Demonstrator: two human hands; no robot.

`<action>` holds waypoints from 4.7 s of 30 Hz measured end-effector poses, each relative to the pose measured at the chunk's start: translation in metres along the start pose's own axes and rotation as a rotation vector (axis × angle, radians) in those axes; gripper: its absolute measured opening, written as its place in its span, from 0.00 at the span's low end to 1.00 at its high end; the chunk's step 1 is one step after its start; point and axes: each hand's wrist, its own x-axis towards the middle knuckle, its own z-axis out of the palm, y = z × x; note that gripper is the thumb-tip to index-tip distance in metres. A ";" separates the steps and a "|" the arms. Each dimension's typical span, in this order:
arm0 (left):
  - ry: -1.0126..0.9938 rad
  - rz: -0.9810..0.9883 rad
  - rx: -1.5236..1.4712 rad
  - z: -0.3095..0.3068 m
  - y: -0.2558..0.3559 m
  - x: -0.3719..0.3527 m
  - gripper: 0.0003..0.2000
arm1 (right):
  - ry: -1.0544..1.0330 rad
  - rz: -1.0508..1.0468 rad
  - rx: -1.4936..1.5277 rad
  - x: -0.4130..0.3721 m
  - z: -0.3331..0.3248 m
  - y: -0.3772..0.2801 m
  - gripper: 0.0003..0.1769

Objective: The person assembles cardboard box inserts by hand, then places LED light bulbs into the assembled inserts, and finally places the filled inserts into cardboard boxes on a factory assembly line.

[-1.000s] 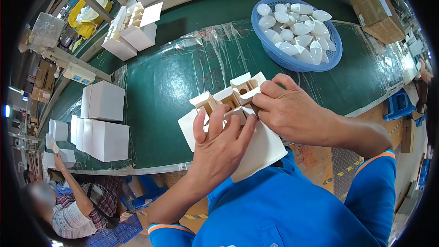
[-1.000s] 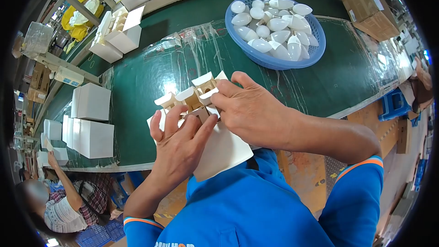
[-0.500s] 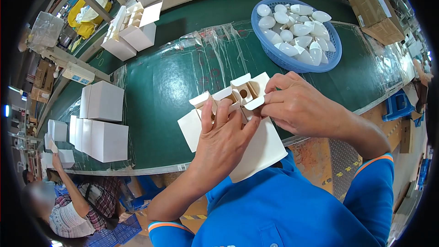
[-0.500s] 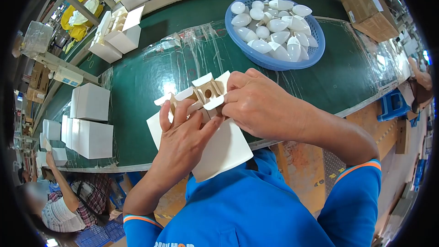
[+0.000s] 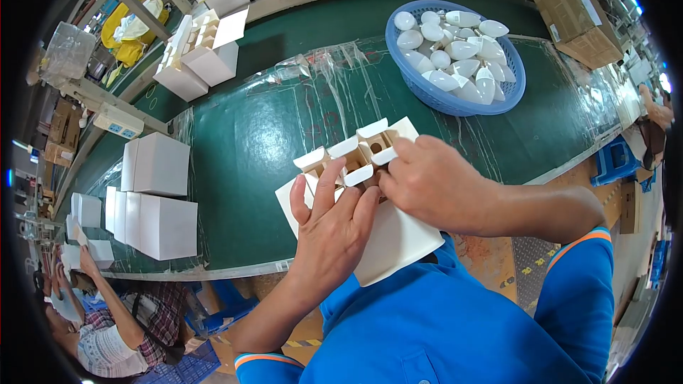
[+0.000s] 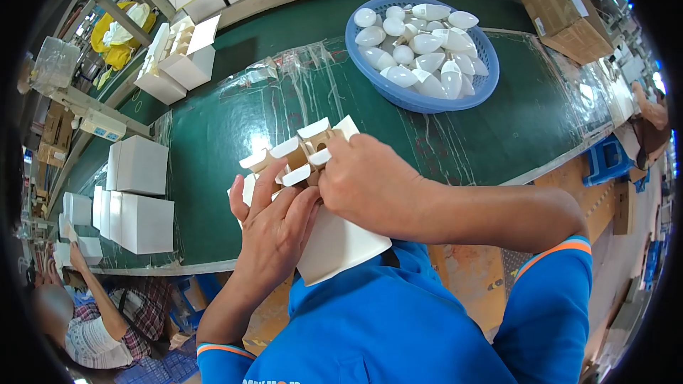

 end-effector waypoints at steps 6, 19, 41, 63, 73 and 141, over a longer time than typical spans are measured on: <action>0.032 -0.026 -0.041 -0.001 0.001 0.000 0.12 | -0.122 0.010 0.144 0.015 -0.009 0.008 0.06; -0.013 -0.048 -0.122 -0.001 -0.001 0.002 0.13 | -0.051 -0.089 0.050 0.013 -0.007 0.014 0.05; 0.000 -0.054 -0.105 0.001 0.000 0.001 0.11 | -0.080 -0.134 0.192 0.022 0.010 0.023 0.05; -0.034 -0.061 -0.106 0.001 0.002 0.003 0.10 | -0.113 -0.194 0.160 0.022 0.005 0.025 0.05; 0.009 -0.068 -0.098 0.007 0.001 0.001 0.10 | -0.237 -0.163 0.145 0.021 -0.010 0.023 0.06; 0.411 0.032 -0.524 0.033 -0.027 -0.013 0.06 | 0.177 -0.126 0.193 0.044 0.000 -0.007 0.08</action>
